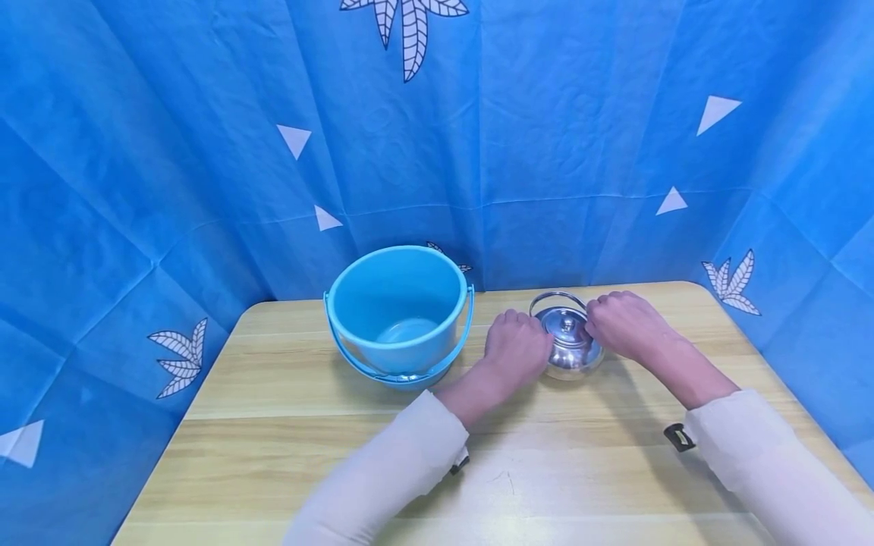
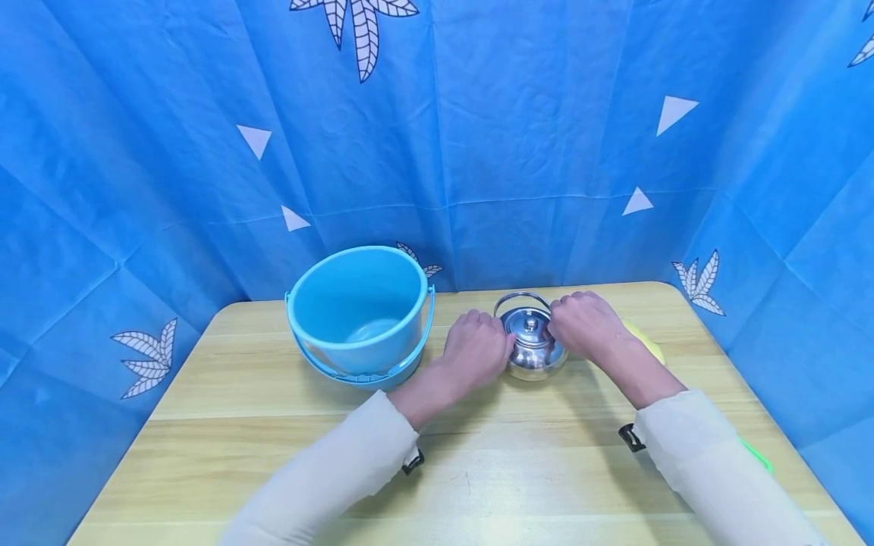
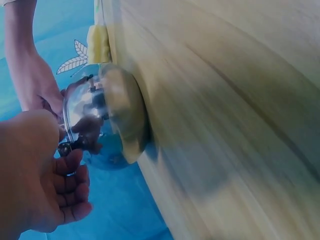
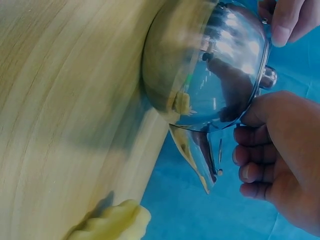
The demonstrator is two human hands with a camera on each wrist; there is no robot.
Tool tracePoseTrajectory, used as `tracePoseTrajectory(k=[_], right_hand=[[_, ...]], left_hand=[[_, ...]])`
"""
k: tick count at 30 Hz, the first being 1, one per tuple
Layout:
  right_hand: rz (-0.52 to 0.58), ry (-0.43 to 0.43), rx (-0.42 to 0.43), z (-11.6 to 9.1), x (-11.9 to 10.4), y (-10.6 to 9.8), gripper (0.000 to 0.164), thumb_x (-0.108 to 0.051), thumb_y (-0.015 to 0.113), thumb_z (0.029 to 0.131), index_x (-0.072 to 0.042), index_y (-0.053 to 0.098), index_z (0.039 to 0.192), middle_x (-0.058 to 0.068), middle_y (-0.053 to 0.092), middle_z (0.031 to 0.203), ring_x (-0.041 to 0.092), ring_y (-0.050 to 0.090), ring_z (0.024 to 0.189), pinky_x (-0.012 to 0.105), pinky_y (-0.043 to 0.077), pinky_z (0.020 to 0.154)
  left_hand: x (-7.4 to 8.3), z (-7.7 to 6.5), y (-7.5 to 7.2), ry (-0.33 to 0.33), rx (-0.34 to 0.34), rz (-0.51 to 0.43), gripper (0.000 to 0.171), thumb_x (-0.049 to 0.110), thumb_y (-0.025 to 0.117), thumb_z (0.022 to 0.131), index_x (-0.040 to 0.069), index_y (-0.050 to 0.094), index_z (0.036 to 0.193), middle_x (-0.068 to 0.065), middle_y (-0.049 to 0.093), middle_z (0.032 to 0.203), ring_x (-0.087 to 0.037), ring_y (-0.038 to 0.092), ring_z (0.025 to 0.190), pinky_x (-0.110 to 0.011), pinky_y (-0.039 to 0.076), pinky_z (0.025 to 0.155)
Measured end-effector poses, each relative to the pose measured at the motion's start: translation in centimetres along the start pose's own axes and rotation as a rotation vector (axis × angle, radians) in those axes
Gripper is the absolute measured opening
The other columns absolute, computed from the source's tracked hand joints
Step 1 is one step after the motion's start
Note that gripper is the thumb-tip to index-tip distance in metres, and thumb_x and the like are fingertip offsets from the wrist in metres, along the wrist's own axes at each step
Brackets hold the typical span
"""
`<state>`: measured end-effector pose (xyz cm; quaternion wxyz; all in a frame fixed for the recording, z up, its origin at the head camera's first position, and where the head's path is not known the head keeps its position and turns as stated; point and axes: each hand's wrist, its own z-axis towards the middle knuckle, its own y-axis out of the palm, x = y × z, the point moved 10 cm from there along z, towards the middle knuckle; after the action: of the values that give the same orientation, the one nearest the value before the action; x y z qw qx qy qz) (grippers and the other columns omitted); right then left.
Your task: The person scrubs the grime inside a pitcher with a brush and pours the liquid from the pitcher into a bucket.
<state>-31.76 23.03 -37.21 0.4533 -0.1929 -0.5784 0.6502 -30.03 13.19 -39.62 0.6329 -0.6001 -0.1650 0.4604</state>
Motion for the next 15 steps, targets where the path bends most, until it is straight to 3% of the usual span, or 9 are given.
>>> tracePoseTrajectory(k=[8,15], right_hand=[[0.012,-0.020,-0.008,0.10,-0.02,-0.13,0.019,-0.009,0.070,0.088,-0.002,0.062,0.071,0.006,0.054,0.060,0.017,0.045,0.053,0.036,0.046,0.052],[-0.005,-0.071,-0.014,0.25,-0.34,0.15,0.017,-0.003,0.064,0.088,-0.005,0.061,0.071,0.004,0.052,0.060,0.017,0.044,0.054,0.036,0.045,0.052]], left_hand=[[0.46,0.03,-0.14,-0.057,0.030,0.096,0.048,0.036,0.032,0.112,0.012,0.069,0.093,0.002,0.065,0.078,-0.014,0.056,0.071,-0.026,0.050,0.066],[0.89,-0.12,0.35,-0.056,-0.036,0.131,0.043,0.031,0.035,0.110,0.012,0.070,0.095,0.002,0.064,0.078,-0.015,0.054,0.068,-0.028,0.048,0.063]])
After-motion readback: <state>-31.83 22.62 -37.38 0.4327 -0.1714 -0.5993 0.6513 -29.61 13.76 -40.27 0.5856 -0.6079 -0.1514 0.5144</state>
